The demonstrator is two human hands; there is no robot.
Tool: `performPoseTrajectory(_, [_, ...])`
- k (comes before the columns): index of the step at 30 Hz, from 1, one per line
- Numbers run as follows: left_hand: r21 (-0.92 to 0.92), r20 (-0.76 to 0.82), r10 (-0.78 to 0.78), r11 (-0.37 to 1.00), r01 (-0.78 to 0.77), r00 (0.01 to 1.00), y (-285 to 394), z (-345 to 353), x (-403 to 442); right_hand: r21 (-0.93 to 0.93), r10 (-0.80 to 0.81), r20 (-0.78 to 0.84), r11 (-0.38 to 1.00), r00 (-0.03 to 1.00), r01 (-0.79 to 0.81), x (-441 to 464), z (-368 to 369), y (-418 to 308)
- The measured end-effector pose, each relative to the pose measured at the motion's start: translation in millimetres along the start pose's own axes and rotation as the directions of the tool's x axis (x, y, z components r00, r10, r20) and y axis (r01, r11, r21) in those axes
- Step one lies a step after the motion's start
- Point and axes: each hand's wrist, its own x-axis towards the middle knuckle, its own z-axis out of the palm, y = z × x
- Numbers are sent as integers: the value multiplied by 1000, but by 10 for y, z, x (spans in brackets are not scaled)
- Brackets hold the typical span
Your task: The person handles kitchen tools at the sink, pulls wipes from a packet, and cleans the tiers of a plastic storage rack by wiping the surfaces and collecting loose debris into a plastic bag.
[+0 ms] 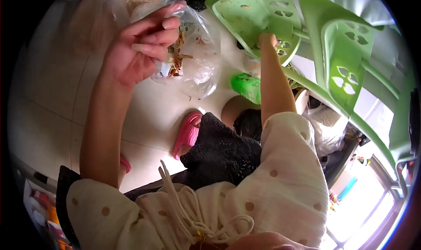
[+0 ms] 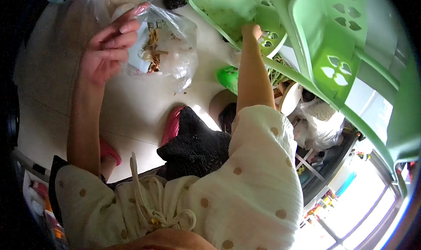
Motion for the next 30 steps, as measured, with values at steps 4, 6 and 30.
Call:
performPoseTrajectory(4, [-2,17,2,1000,-2,1000,31,-34,-3,134,48,-61,990,997,-39,-42,110,-276])
performPoseTrajectory(6, [-21,10,4,1000,-4,1000,49,-50,-34,-239,-87,-48,968,995,74,31,54,-351])
performPoseTrajectory(30, [17,-2,72,997,-72,997,11,21,-153,621,70,-490,727,869,292,44,-299,-255])
